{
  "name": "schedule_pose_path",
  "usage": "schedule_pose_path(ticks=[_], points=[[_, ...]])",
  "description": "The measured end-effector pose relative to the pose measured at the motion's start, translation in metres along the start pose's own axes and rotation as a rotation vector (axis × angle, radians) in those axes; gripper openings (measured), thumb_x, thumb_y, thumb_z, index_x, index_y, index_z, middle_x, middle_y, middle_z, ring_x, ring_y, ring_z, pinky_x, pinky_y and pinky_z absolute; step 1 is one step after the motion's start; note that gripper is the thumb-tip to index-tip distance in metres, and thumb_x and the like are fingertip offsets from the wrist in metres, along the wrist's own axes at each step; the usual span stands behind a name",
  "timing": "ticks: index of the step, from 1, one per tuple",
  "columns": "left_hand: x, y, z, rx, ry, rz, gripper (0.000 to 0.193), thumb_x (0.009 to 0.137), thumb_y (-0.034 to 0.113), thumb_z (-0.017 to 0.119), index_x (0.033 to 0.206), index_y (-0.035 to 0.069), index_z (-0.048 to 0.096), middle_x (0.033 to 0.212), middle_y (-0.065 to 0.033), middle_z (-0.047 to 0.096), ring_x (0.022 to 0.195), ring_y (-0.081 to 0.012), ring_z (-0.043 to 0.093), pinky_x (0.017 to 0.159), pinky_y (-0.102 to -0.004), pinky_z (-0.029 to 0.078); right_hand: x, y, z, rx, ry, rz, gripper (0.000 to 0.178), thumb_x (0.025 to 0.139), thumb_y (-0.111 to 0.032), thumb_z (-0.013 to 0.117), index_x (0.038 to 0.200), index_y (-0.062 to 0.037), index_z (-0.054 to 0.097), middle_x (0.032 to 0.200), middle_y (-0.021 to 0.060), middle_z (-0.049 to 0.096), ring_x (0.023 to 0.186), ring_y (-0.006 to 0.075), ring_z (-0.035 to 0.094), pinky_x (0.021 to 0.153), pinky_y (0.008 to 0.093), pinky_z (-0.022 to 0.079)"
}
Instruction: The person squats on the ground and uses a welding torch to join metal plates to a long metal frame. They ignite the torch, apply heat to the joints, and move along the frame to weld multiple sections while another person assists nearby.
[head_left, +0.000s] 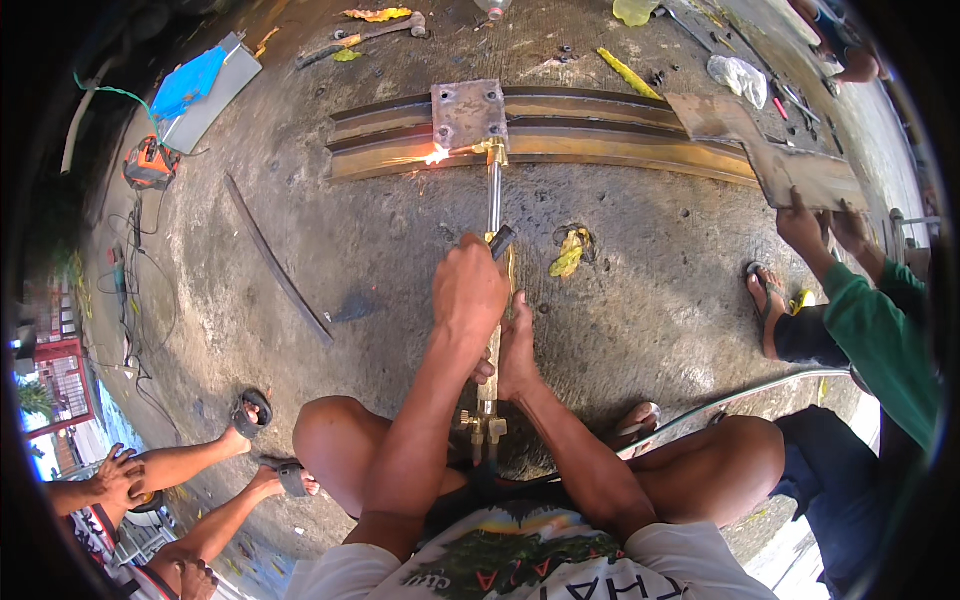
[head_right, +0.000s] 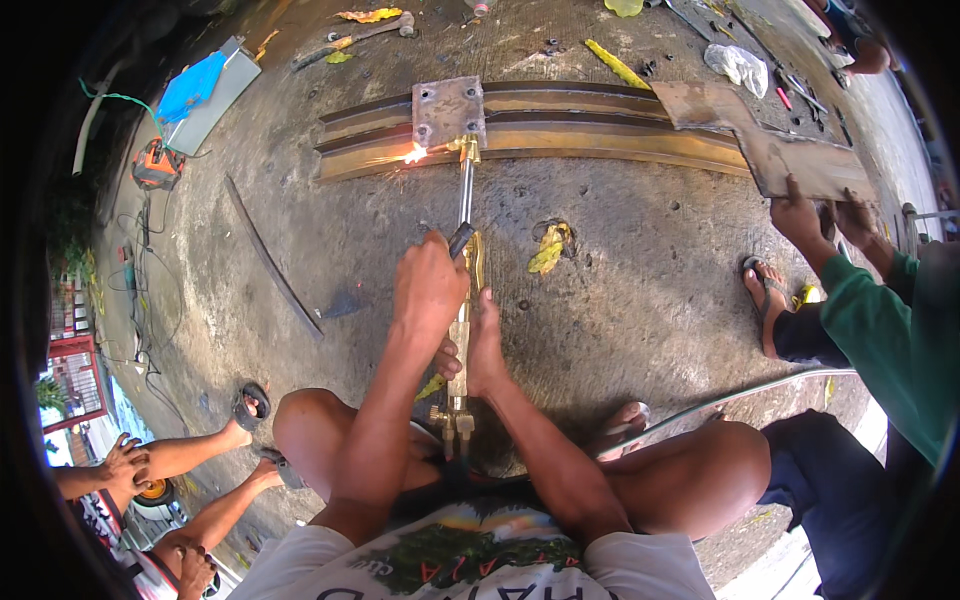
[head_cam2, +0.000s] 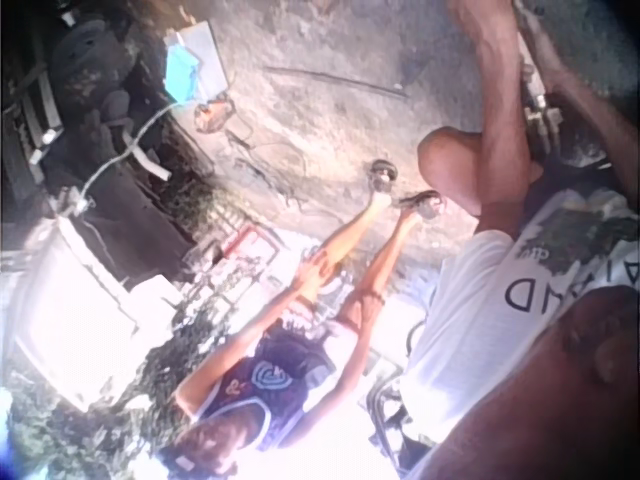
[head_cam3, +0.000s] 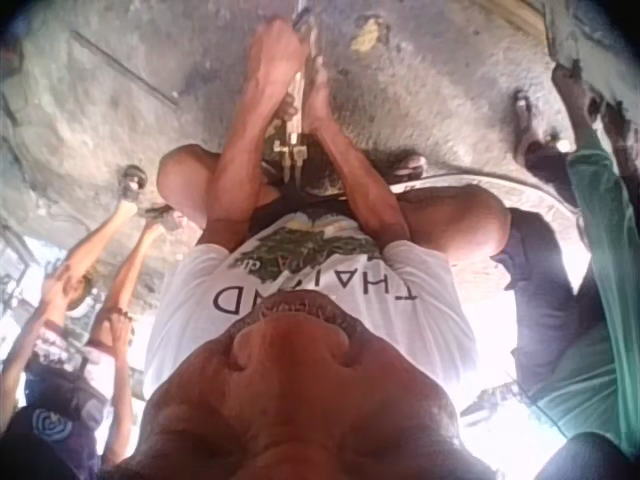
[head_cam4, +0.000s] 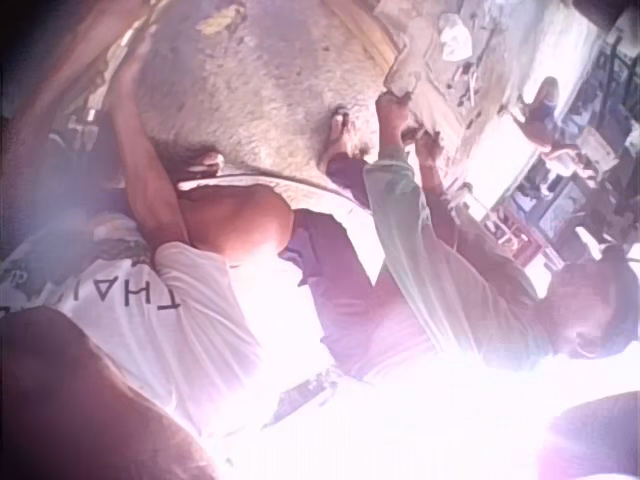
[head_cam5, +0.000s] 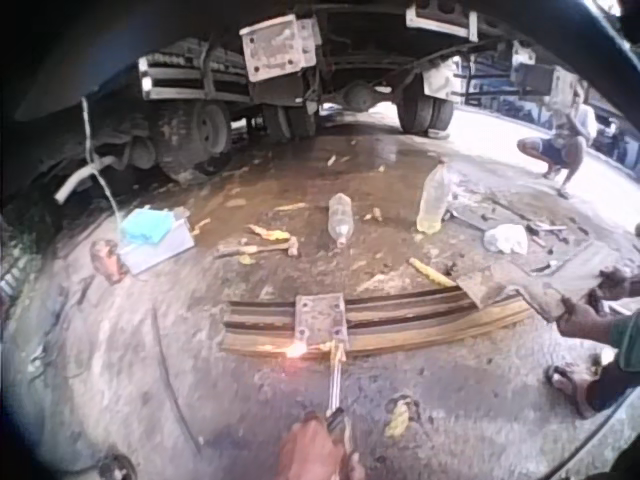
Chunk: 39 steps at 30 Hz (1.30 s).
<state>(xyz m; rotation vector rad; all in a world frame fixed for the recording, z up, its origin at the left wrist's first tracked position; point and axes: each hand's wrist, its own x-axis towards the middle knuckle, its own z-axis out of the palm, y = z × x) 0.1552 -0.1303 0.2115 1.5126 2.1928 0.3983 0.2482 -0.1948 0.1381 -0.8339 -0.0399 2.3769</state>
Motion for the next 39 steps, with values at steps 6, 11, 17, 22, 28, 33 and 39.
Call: schedule_pose_path(ticks=[6,11,17,22,28,33,39], points=[[-0.006,0.009,-0.018,-0.029,0.013,-0.045,0.027,0.086,0.012,0.067,0.097,-0.012,0.062,0.079,-0.034,0.067,0.08,-0.0484,0.069,0.072,-0.0519,0.057,-0.004,-0.002,0.002,0.013,-0.095,0.049,0.079,0.091,-0.083,0.021,0.102,-0.0121,0.054,0.057,0.0006,0.04,0.037,0.0132,0.039,0.035,0.0276,0.034],[-0.014,0.02,-0.042,-0.1,0.047,-0.002,0.028,0.087,0.012,0.067,0.102,-0.01,0.062,0.078,-0.0337,0.066,0.079,-0.049,0.069,0.071,-0.0525,0.056,-0.008,-0.012,0.01,0.021,-0.131,0.03,0.085,0.085,-0.09,0.026,0.104,-0.0129,0.055,0.057,0.0008,0.041,0.037,0.013,0.038,0.035,0.0291,0.035],[-0.022,0.023,-0.056,-0.472,0.16,0.106,0.031,0.094,0.016,0.065,0.116,-0.005,0.061,0.084,-0.0285,0.069,0.083,-0.0462,0.07,0.068,-0.0498,0.056,-0.021,-0.041,0.048,-0.007,-0.038,-0.132,0.089,0.084,-0.091,0.027,0.092,-0.0085,0.061,0.05,-0.0001,0.039,0.034,0.0118,0.037,0.031,0.0272,0.035],[-0.012,0.016,-0.065,-0.495,0.143,0.153,0.028,0.092,0.01,0.064,0.116,-0.005,0.063,0.086,-0.0293,0.069,0.084,-0.0469,0.07,0.071,-0.0483,0.055,-0.038,-0.076,0.076,-0.127,-0.046,-0.316,0.09,0.083,-0.092,0.025,0.094,-0.008,0.056,0.05,0.0002,0.04,0.032,0.0114,0.035,0.029,0.0268,0.033],[0.015,0.006,-0.066,-0.403,-0.185,0.259,0.021,0.088,0.01,0.063,0.104,-0.004,0.068,0.084,-0.0292,0.068,0.083,-0.0456,0.068,0.073,-0.0505,0.053,-0.06,-0.117,0.109,-0.297,-0.142,-0.54,0.09,0.085,-0.09,0.024,0.098,-0.0047,0.049,0.053,0.0046,0.043,0.035,0.0135,0.036,0.034,0.0287,0.033],[0.036,-0.004,-0.025,-0.328,-0.366,0.366,0.016,0.085,0.012,0.063,0.09,-0.002,0.071,0.086,-0.0274,0.068,0.085,-0.0453,0.067,0.075,-0.0508,0.052,-0.087,-0.132,0.153,-0.381,-0.13,-0.586,0.093,0.084,-0.091,0.022,0.101,-0.0042,0.05,0.056,0.0052,0.043,0.037,0.0143,0.037,0.037,0.0289,0.035],[0.038,0.007,0.007,-0.284,-0.474,0.574,0.028,0.087,0.02,0.067,0.088,-0.007,0.068,0.092,-0.0277,0.069,0.091,-0.0446,0.067,0.079,-0.0497,0.054,-0.115,-0.14,0.192,-0.559,0.027,-0.604,0.091,0.084,-0.09,0.021,0.102,-0.0061,0.05,0.057,0.0032,0.043,0.037,0.0134,0.04,0.037,0.0275,0.036]])
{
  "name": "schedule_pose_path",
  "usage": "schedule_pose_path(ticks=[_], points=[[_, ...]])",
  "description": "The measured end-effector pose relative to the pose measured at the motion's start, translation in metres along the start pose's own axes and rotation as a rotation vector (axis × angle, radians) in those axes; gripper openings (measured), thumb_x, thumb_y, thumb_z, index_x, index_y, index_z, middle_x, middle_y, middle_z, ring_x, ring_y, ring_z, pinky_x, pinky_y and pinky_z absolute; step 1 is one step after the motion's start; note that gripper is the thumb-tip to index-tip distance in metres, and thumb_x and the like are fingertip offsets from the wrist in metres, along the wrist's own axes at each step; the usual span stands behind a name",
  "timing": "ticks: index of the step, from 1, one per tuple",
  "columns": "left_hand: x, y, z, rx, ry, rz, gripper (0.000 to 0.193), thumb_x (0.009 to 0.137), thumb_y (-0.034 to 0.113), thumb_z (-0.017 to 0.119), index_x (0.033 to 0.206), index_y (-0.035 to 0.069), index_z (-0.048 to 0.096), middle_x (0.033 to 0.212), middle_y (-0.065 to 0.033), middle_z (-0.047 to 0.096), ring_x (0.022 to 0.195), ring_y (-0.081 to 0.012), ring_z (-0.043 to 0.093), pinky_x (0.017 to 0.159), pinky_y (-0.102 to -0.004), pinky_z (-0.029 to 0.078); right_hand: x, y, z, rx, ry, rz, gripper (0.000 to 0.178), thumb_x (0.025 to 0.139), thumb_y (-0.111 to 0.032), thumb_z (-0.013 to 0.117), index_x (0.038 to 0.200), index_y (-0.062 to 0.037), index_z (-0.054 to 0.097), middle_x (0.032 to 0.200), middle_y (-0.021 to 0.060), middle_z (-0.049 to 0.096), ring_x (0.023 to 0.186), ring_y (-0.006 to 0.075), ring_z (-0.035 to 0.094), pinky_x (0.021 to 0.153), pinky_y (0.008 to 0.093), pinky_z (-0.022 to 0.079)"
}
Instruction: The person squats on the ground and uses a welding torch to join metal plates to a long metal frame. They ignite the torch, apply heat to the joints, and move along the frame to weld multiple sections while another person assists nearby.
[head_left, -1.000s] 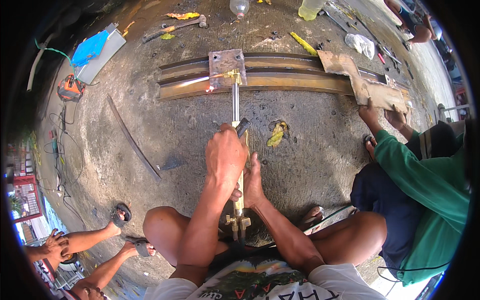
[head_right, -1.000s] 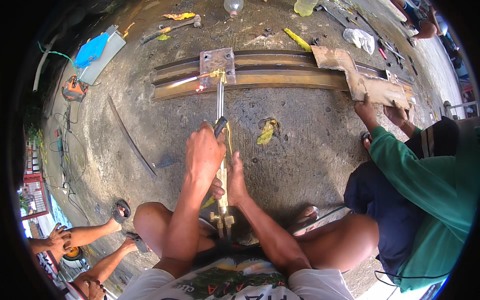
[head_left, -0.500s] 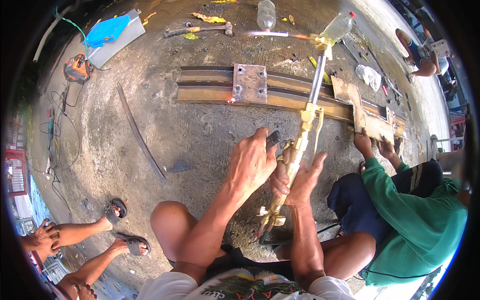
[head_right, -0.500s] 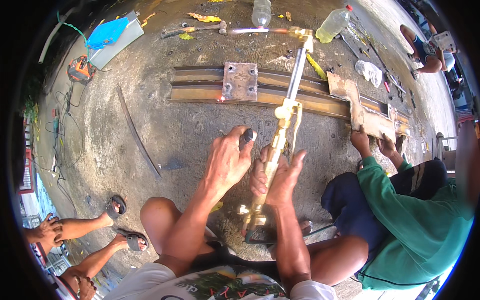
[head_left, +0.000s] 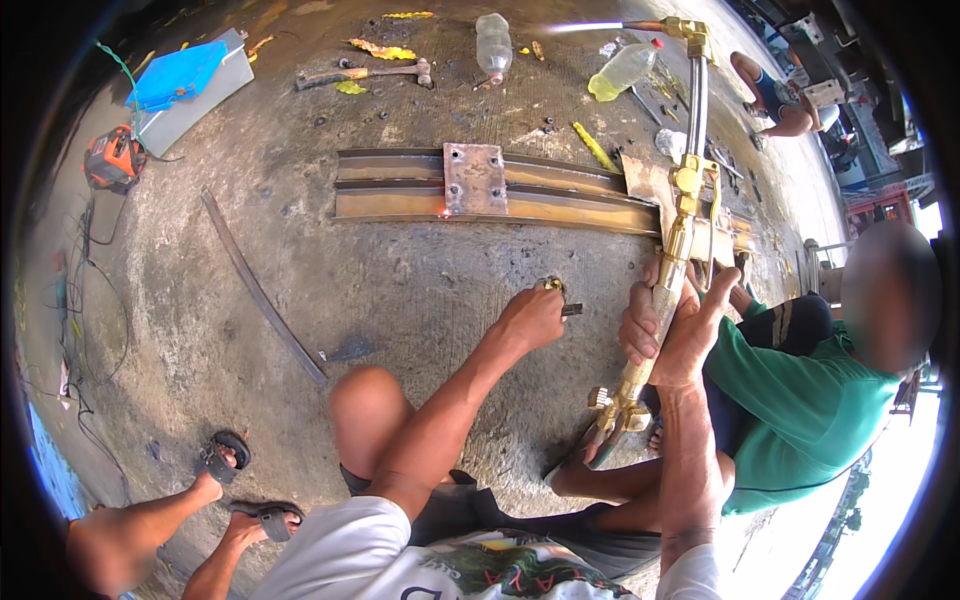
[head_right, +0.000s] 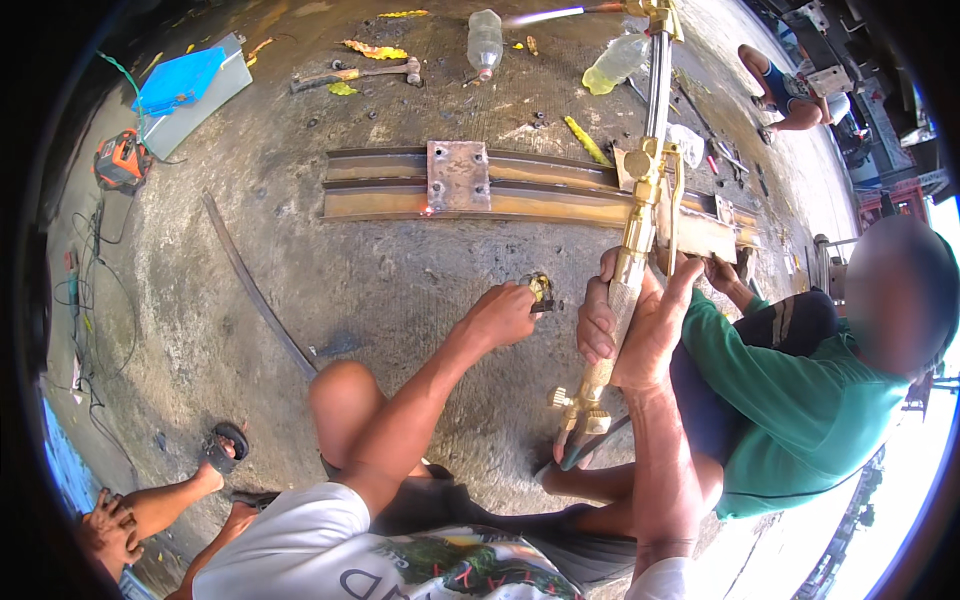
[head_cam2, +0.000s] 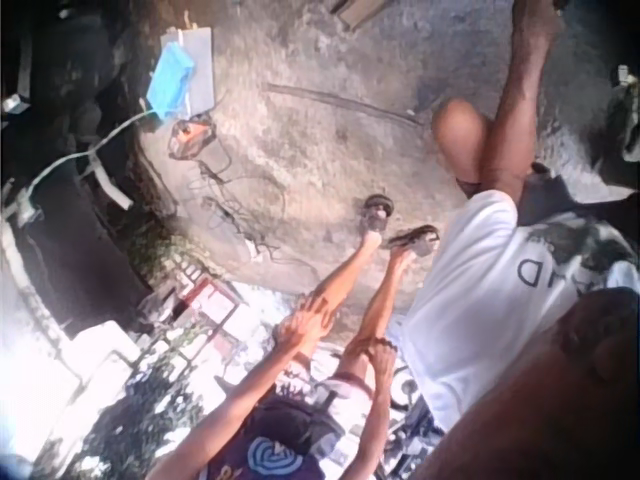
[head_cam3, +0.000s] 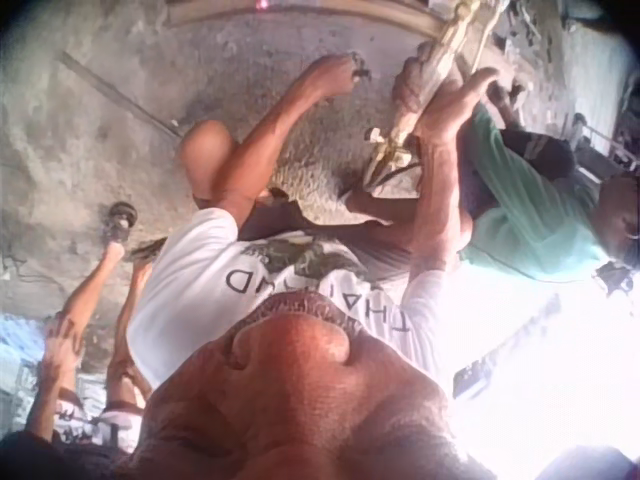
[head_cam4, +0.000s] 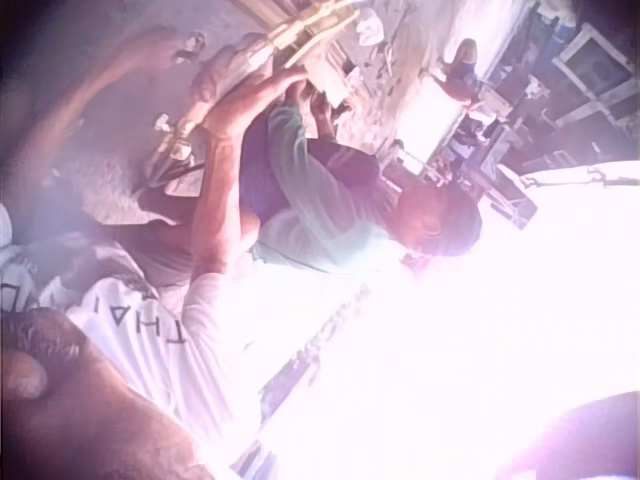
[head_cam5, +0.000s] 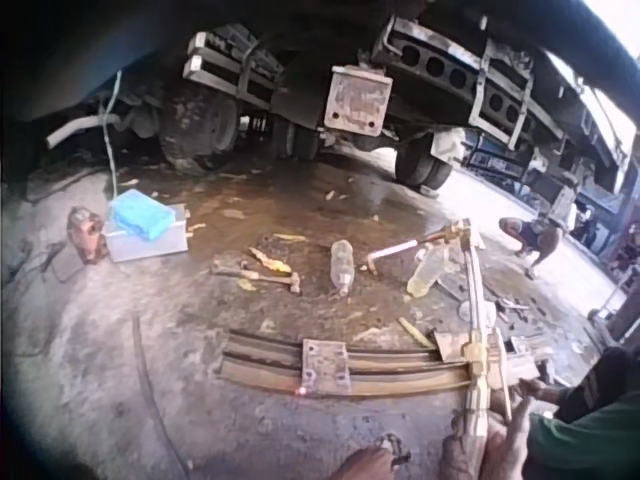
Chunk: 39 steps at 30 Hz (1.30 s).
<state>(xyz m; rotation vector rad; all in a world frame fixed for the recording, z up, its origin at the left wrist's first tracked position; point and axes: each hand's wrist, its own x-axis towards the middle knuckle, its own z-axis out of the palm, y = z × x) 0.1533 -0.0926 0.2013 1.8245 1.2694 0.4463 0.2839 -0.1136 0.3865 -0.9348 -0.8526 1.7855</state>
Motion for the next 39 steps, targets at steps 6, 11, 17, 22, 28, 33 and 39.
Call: schedule_pose_path(ticks=[6,11,17,22,28,33,39], points=[[0.007,-0.002,0.033,0.024,-0.037,0.146,0.017,0.079,0.006,0.061,0.084,-0.007,0.072,0.087,-0.0289,0.07,0.082,-0.042,0.071,0.073,-0.0487,0.057,-0.011,-0.026,0.017,-0.071,0.034,0.034,0.088,0.085,-0.089,0.022,0.104,-0.0078,0.051,0.059,0.0028,0.044,0.039,0.0134,0.042,0.037,0.0278,0.038],[0.008,-0.004,0.042,0.12,-0.206,0.168,0.02,0.079,0.009,0.062,0.086,-0.006,0.072,0.089,-0.0254,0.072,0.083,-0.0404,0.072,0.073,-0.0482,0.058,-0.023,-0.042,0.033,-0.114,0.076,-0.026,0.089,0.088,-0.086,0.026,0.107,-0.002,0.048,0.059,0.0044,0.045,0.035,0.0127,0.042,0.034,0.0263,0.039],[-0.008,-0.037,0.049,0.131,-0.218,0.097,0.03,0.086,0.023,0.069,0.088,-0.007,0.07,0.082,-0.027,0.069,0.082,-0.0435,0.07,0.074,-0.0506,0.056,-0.018,-0.033,0.035,-0.068,0.033,0.026,0.092,0.086,-0.088,0.023,0.112,-0.0044,0.052,0.06,0.0039,0.044,0.038,0.0132,0.042,0.035,0.027,0.038],[-0.024,-0.061,0.043,0.128,-0.177,0.042,0.033,0.086,0.029,0.071,0.09,-0.004,0.072,0.08,-0.026,0.069,0.081,-0.044,0.069,0.077,-0.0509,0.055,0.005,-0.017,0.026,-0.011,-0.002,0.073,0.09,0.085,-0.089,0.023,0.108,-0.0076,0.054,0.059,0.0017,0.042,0.038,0.0119,0.04,0.035,0.0259,0.036],[-0.02,-0.097,0.053,0.166,-0.094,0.093,0.043,0.085,0.044,0.073,0.095,0.002,0.073,0.089,-0.0212,0.073,0.088,-0.0386,0.071,0.08,-0.0501,0.055,0.036,-0.001,0.036,-0.086,-0.031,0.195,0.084,0.085,-0.09,0.024,0.099,-0.0109,0.049,0.059,-0.0008,0.042,0.04,0.0096,0.038,0.036,0.0257,0.035],[0.008,-0.06,0.051,0.167,-0.166,0.191,0.041,0.088,0.039,0.068,0.108,0.004,0.065,0.102,-0.0204,0.066,0.098,-0.0378,0.065,0.088,-0.0498,0.05,0.058,0.012,0.03,-0.046,-0.051,0.281,0.081,0.086,-0.087,0.033,0.101,-0.0091,0.049,0.06,-0.0018,0.04,0.041,0.0082,0.036,0.038,0.0255,0.034],[0.016,-0.022,0.043,0.18,-0.344,0.274,0.043,0.091,0.032,0.063,0.125,0.005,0.056,0.116,-0.0194,0.057,0.109,-0.0368,0.058,0.098,-0.0494,0.044,0.082,0.016,0.028,0.002,-0.019,0.342,0.072,0.089,-0.079,0.046,0.099,-0.0081,0.048,0.06,-0.0027,0.037,0.042,0.0075,0.037,0.036,0.0253,0.034]])
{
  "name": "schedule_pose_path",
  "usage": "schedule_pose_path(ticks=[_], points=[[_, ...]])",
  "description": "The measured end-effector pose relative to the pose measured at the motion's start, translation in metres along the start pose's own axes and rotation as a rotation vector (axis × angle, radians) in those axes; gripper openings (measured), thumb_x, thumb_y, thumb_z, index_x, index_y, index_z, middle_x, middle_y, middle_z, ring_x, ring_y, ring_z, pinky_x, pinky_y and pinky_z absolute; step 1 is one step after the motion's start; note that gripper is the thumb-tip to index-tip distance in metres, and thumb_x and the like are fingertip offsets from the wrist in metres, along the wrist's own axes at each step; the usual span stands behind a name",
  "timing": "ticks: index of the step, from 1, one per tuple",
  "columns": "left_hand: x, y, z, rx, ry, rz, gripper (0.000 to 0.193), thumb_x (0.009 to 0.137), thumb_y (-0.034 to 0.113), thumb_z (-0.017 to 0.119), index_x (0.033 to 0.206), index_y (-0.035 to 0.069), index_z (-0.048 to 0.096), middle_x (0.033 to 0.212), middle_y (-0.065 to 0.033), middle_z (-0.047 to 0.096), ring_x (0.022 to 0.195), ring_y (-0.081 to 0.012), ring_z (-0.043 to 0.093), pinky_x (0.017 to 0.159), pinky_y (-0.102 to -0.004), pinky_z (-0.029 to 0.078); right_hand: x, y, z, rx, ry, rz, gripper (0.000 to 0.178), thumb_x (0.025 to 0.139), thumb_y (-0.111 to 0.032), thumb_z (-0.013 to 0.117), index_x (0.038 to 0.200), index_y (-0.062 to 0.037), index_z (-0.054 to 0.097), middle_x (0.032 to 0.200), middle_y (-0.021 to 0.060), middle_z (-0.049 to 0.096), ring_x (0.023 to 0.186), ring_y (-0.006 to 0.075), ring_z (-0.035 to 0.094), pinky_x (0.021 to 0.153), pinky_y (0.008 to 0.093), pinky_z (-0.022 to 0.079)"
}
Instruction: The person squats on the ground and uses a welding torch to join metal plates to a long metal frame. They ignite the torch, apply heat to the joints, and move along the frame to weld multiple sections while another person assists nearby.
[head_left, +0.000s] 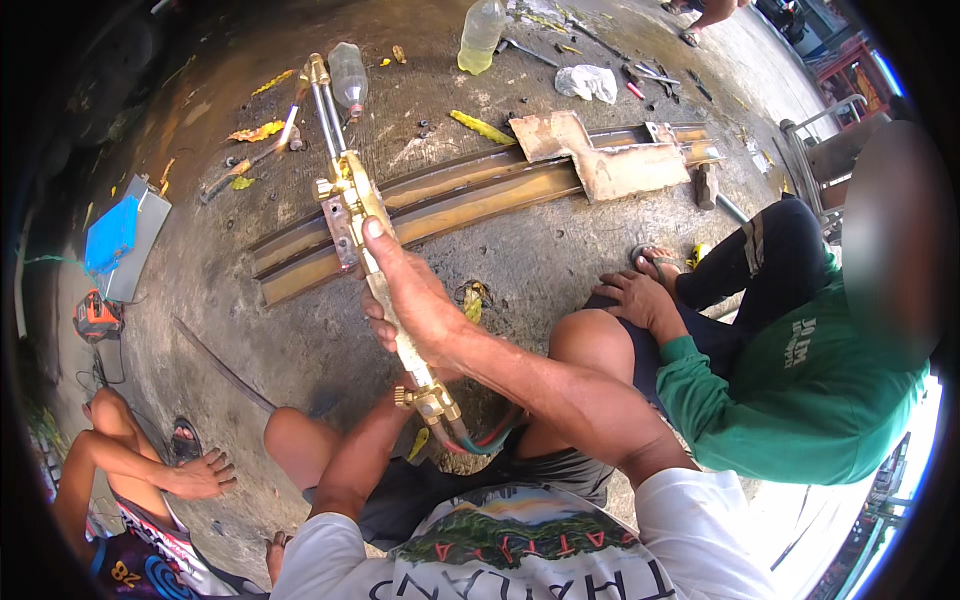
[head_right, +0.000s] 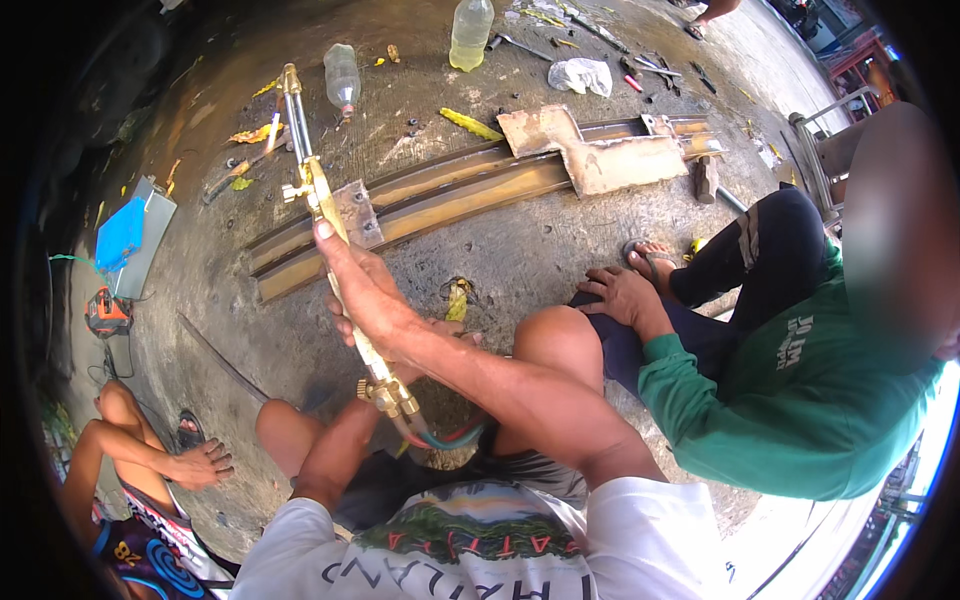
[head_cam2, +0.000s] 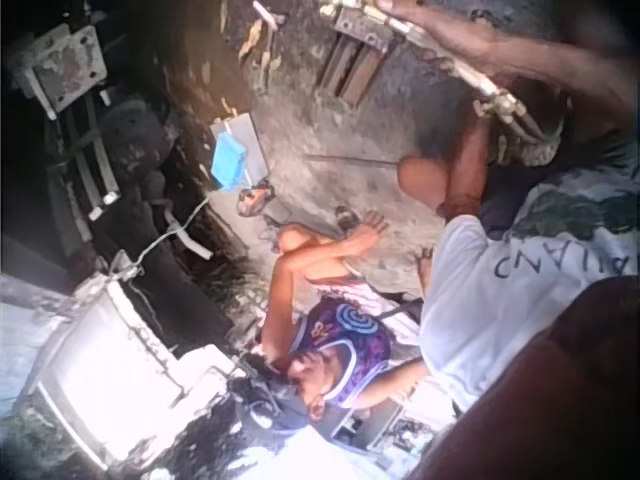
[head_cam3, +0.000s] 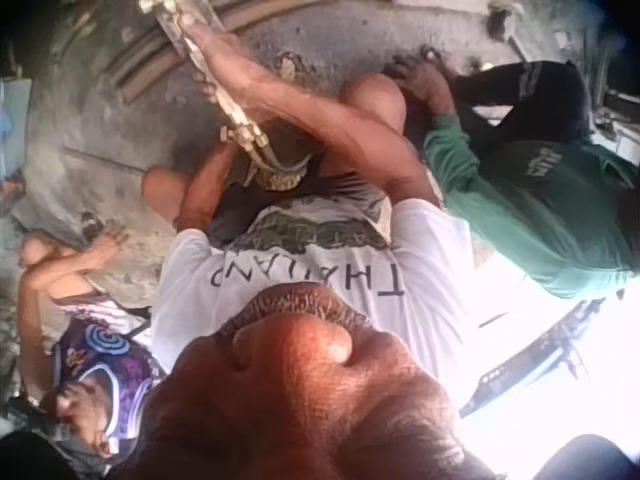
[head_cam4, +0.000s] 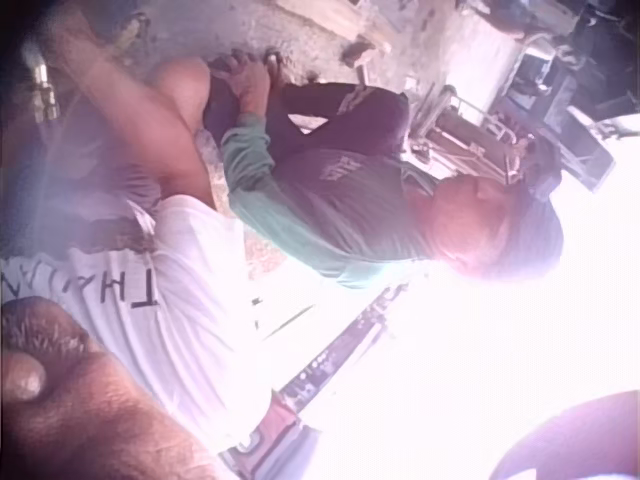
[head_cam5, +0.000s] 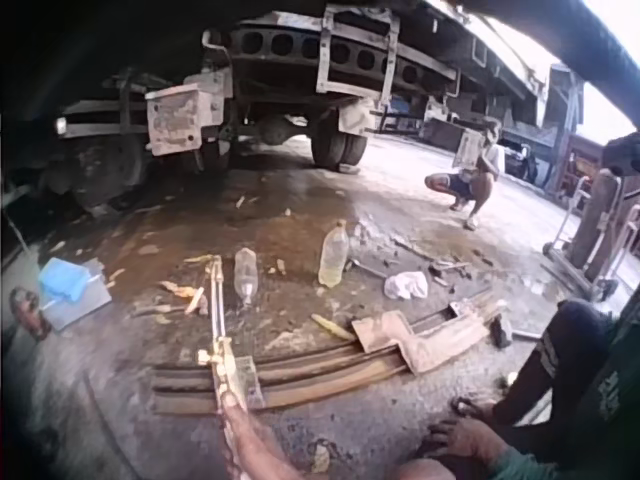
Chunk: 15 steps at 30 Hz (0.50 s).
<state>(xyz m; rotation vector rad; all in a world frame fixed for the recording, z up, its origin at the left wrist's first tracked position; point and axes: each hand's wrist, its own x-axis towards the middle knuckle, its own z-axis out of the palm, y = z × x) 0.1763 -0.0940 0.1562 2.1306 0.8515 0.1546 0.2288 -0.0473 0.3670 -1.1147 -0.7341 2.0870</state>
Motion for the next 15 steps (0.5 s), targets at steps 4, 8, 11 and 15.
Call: schedule_pose_path(ticks=[4,8,11,15], points=[[0.02,0.006,0.005,0.027,0.016,0.071,0.047,0.094,0.027,0.059,0.135,0.007,0.05,0.126,-0.0188,0.052,0.117,-0.0362,0.053,0.104,-0.0491,0.039,0.021,-0.003,0.005,0.019,-0.019,0.001,0.069,0.091,-0.075,0.05,0.102,-0.0068,0.049,0.059,-0.0025,0.038,0.041,0.0082,0.038,0.036,0.0271,0.035],[0.04,0.006,0.009,-0.059,0.303,0.028,0.038,0.095,0.027,0.058,0.123,0.001,0.054,0.12,-0.0215,0.058,0.109,-0.0373,0.059,0.094,-0.0504,0.044,0.046,-0.003,0.001,0.034,-0.143,0.044,0.071,0.091,-0.072,0.053,0.109,-0.0035,0.051,0.056,-0.0031,0.039,0.04,0.009,0.04,0.035,0.0282,0.037],[0.06,0.016,-0.022,-0.271,0.329,-0.258,0.03,0.096,0.026,0.058,0.106,-0.002,0.056,0.098,-0.0228,0.063,0.091,-0.0381,0.064,0.079,-0.0498,0.047,0.058,-0.01,-0.002,0.036,-0.206,0.101,0.061,0.09,-0.072,0.055,0.087,-0.0137,0.039,0.059,-0.003,0.038,0.04,0.0078,0.038,0.035,0.0261,0.035],[0.071,0.02,-0.036,-0.339,0.498,-0.422,0.029,0.095,0.025,0.06,0.09,-0.004,0.055,0.07,-0.0241,0.061,0.066,-0.0416,0.062,0.063,-0.0481,0.048,0.071,-0.01,-0.007,0.05,-0.285,0.163,0.06,0.09,-0.072,0.055,0.087,-0.014,0.04,0.058,-0.0034,0.039,0.04,0.0072,0.04,0.034,0.0263,0.036]])
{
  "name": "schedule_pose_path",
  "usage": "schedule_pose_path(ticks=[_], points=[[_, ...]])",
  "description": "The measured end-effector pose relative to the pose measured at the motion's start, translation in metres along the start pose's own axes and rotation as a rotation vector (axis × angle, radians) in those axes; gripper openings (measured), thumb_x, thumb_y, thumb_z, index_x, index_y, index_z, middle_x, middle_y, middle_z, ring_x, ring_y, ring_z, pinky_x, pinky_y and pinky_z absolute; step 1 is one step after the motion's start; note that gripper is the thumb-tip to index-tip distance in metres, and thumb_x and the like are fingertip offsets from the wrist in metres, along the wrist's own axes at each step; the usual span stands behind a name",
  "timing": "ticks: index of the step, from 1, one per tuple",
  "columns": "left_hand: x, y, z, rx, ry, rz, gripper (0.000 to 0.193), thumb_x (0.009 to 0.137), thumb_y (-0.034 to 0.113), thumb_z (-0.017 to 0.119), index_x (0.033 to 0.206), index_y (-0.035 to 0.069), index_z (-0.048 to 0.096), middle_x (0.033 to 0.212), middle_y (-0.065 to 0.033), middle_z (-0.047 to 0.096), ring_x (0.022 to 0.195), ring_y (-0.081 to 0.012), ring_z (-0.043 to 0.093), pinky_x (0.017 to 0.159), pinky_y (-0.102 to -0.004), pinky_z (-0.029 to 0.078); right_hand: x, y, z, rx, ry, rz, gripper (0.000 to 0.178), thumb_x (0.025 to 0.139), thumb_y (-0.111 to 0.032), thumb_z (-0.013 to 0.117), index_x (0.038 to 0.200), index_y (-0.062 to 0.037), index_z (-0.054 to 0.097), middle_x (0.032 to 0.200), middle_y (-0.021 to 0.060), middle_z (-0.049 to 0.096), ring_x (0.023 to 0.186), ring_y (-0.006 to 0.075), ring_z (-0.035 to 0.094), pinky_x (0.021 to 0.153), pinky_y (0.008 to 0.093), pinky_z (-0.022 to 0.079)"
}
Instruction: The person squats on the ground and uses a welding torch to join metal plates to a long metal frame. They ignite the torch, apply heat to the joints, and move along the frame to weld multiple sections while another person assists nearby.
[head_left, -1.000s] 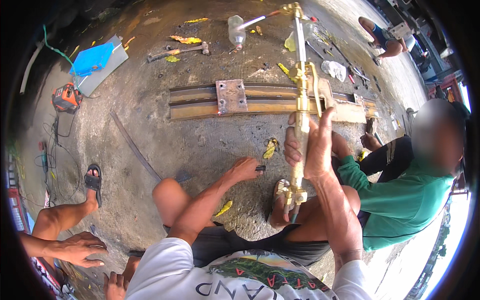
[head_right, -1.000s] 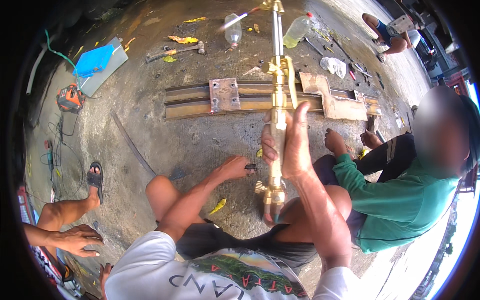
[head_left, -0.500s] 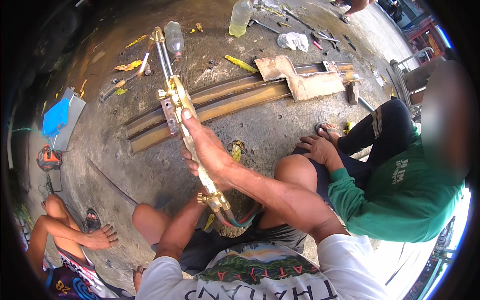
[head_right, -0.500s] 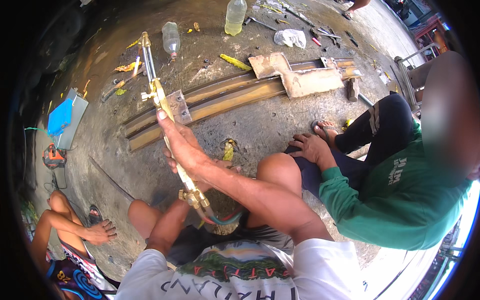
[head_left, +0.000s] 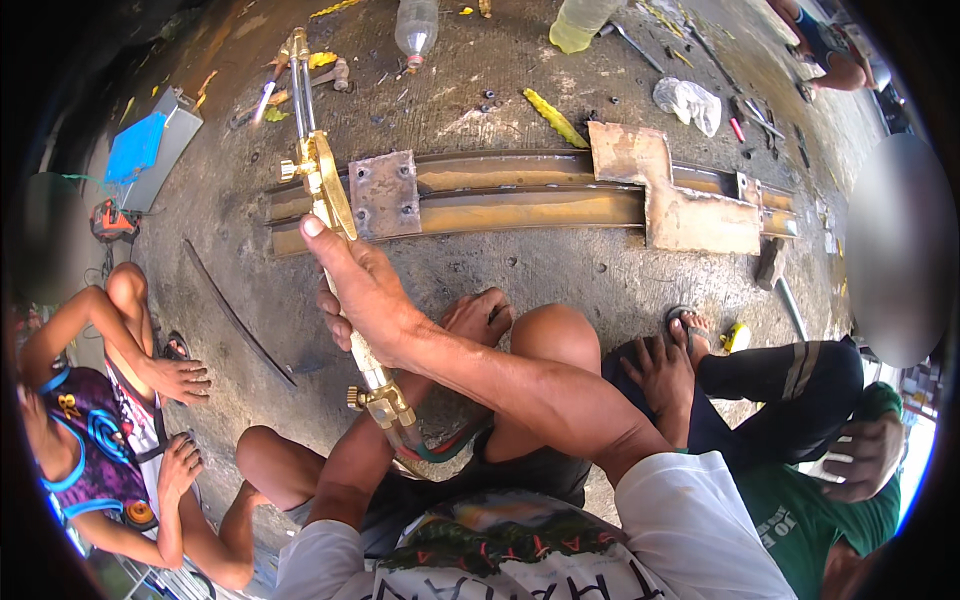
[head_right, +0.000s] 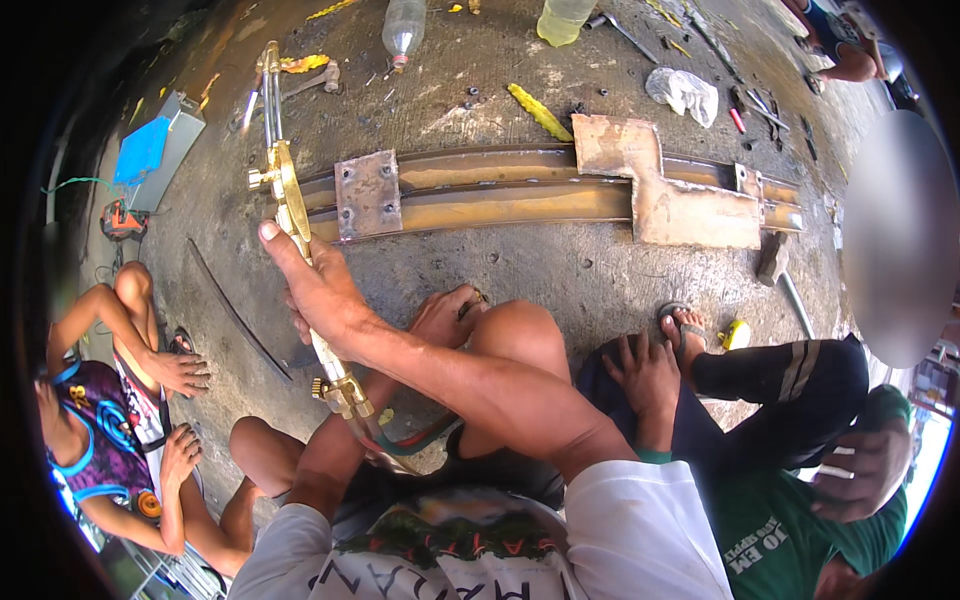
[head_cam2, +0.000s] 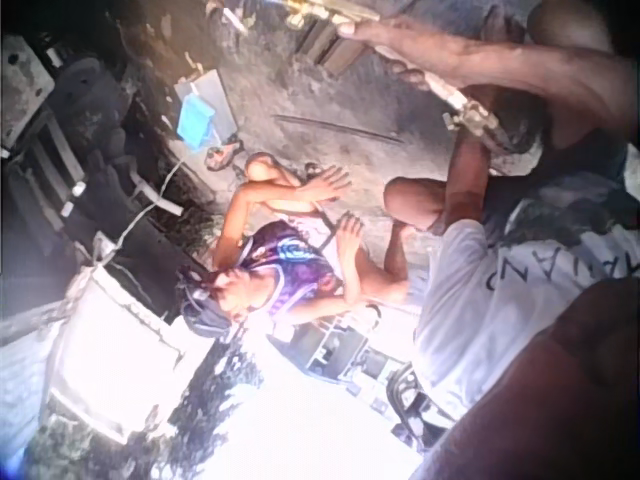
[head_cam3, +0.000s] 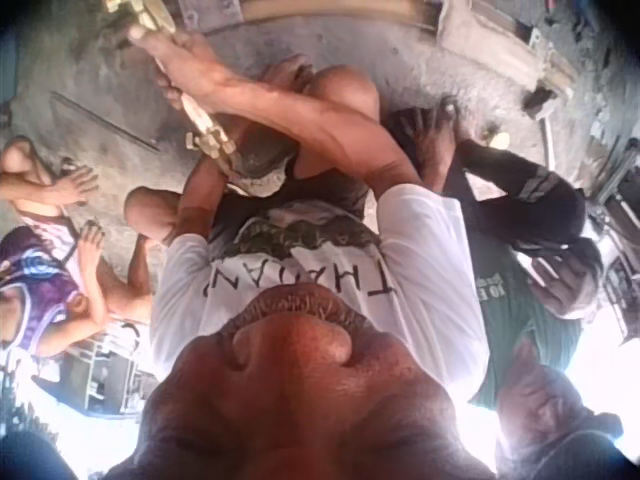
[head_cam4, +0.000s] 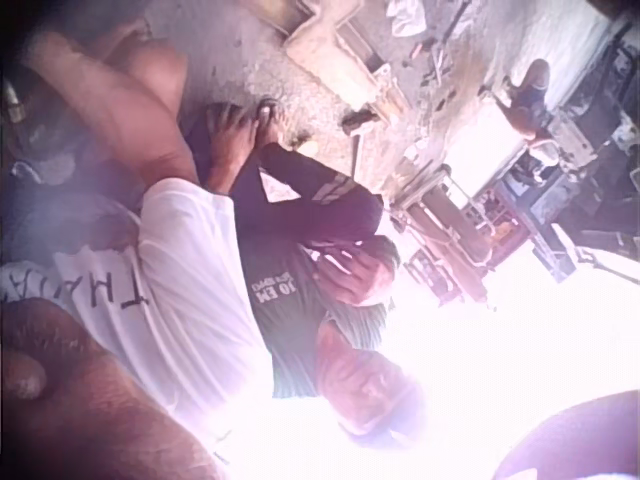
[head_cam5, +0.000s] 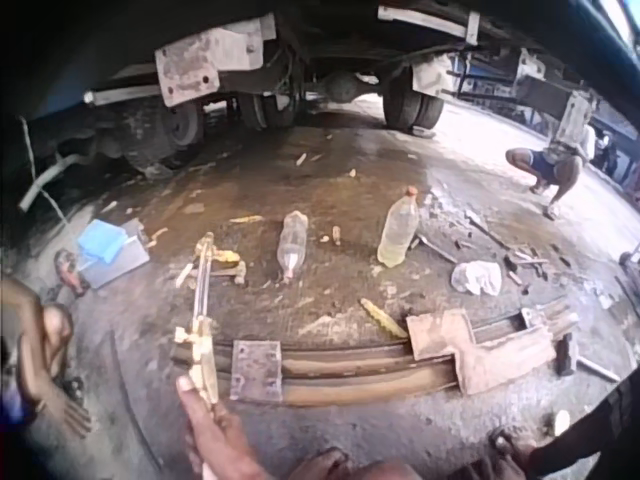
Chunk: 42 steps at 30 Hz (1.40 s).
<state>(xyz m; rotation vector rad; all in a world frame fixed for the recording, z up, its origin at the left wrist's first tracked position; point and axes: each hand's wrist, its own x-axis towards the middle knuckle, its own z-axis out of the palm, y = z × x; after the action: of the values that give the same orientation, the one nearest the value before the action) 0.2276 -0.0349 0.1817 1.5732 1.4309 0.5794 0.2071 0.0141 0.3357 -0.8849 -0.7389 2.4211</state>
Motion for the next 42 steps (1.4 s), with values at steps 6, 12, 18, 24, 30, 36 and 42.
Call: schedule_pose_path(ticks=[6,12,18,24,30,36,42], points=[[-0.011,-0.005,-0.019,0.038,-0.176,-0.06,0.032,0.086,0.025,0.067,0.104,-0.001,0.06,0.096,-0.0231,0.066,0.087,-0.0385,0.065,0.075,-0.0492,0.049,0.006,-0.014,-0.011,0.018,-0.04,0.096,0.06,0.09,-0.072,0.056,0.093,-0.0134,0.042,0.061,-0.0029,0.04,0.041,0.0064,0.04,0.035,0.0251,0.037],[-0.037,0.0,-0.006,0.098,-0.238,-0.063,0.036,0.085,0.025,0.068,0.109,0.0,0.058,0.102,-0.0222,0.063,0.092,-0.0383,0.062,0.079,-0.0493,0.048,0.01,-0.021,-0.018,0.054,-0.078,0.112,0.059,0.089,-0.07,0.059,0.1,-0.0143,0.044,0.064,-0.0021,0.042,0.043,0.0066,0.04,0.037,0.0249,0.037],[-0.037,0.004,0.015,0.133,-0.167,-0.047,0.041,0.084,0.025,0.069,0.113,0.0,0.056,0.109,-0.0213,0.06,0.098,-0.0381,0.059,0.084,-0.0493,0.046,0.022,-0.023,-0.022,0.077,-0.079,0.102,0.055,0.09,-0.068,0.058,0.095,-0.0155,0.043,0.062,-0.002,0.041,0.041,0.0078,0.04,0.038,0.0257,0.036],[-0.012,0.004,0.025,0.186,-0.096,0.017,0.046,0.083,0.025,0.07,0.118,0.0,0.054,0.115,-0.0204,0.056,0.103,-0.0378,0.056,0.088,-0.0493,0.045,0.032,-0.032,-0.03,0.052,-0.013,0.068,0.057,0.091,-0.069,0.056,0.092,-0.0137,0.043,0.06,-0.0032,0.04,0.04,0.0085,0.039,0.037,0.0264,0.035],[0.036,0.005,0.034,0.242,-0.094,0.13,0.051,0.082,0.025,0.071,0.123,0.0,0.052,0.121,-0.0195,0.053,0.109,-0.0376,0.053,0.092,-0.0493,0.043,0.021,-0.054,-0.06,0.073,0.036,0.055,0.058,0.089,-0.072,0.056,0.094,-0.0154,0.045,0.06,-0.0038,0.038,0.042,0.0063,0.036,0.039,0.0234,0.034],[0.066,-0.004,0.033,0.274,-0.11,0.202,0.057,0.081,0.025,0.072,0.128,0.0,0.05,0.127,-0.0186,0.05,0.114,-0.0374,0.05,0.096,-0.0494,0.041,0.016,-0.059,-0.081,0.163,0.127,0.035,0.056,0.091,-0.07,0.056,0.094,-0.014,0.048,0.059,-0.0043,0.038,0.04,0.0063,0.036,0.036,0.022,0.033],[0.076,-0.009,0.033,0.321,-0.131,0.252,0.063,0.08,0.025,0.073,0.132,0.0,0.048,0.133,-0.0176,0.047,0.119,-0.0372,0.047,0.1,-0.0494,0.04,0.012,-0.069,-0.082,0.158,0.186,0.015,0.057,0.09,-0.071,0.057,0.094,-0.015,0.048,0.059,-0.0043,0.04,0.041,0.0061,0.036,0.037,0.0221,0.032]])
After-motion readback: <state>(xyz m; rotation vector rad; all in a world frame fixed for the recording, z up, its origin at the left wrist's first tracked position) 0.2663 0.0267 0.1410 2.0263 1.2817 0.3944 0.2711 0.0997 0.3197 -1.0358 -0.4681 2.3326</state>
